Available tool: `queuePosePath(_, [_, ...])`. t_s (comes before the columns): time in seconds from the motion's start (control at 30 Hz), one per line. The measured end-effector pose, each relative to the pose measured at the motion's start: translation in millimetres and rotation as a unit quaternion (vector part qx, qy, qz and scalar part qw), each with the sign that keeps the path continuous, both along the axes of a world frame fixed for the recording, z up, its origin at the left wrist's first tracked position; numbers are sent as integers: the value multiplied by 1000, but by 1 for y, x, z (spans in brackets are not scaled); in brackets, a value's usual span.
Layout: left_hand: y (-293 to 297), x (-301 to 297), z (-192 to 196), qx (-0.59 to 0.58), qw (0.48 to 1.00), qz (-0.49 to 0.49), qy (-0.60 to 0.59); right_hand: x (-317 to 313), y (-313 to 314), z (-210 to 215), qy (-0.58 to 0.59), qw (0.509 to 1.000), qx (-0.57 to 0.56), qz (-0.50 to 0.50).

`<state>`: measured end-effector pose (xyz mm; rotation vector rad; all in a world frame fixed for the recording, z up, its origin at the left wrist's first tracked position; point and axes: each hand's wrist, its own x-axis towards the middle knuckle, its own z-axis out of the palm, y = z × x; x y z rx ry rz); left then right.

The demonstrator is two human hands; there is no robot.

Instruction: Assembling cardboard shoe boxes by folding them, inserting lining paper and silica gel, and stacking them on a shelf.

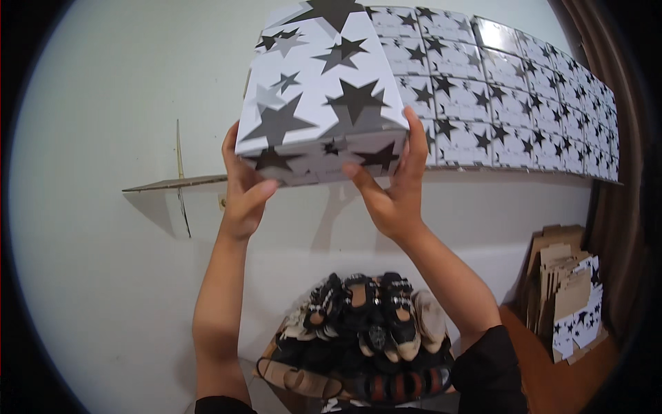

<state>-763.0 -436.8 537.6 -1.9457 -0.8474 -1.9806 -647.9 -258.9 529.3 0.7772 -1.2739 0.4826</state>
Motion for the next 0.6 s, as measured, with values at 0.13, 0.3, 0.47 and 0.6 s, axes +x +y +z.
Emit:
queuePosePath(0.13, [26, -23, 43, 98, 982, 156, -40, -48, 11, 46, 89, 994, 30, -62])
queuePosePath(0.3, [45, -70, 67, 130, 979, 152, -31, -92, 20, 83, 133, 987, 29, -88])
queuePosePath(0.47, [59, -113, 59, 100, 969, 222, 33, -117, 26, 109, 85, 993, 6, -86])
queuePosePath(0.6, [81, -146, 49, 59, 934, 333, 117, -118, 15, 133, 149, 982, 47, -106])
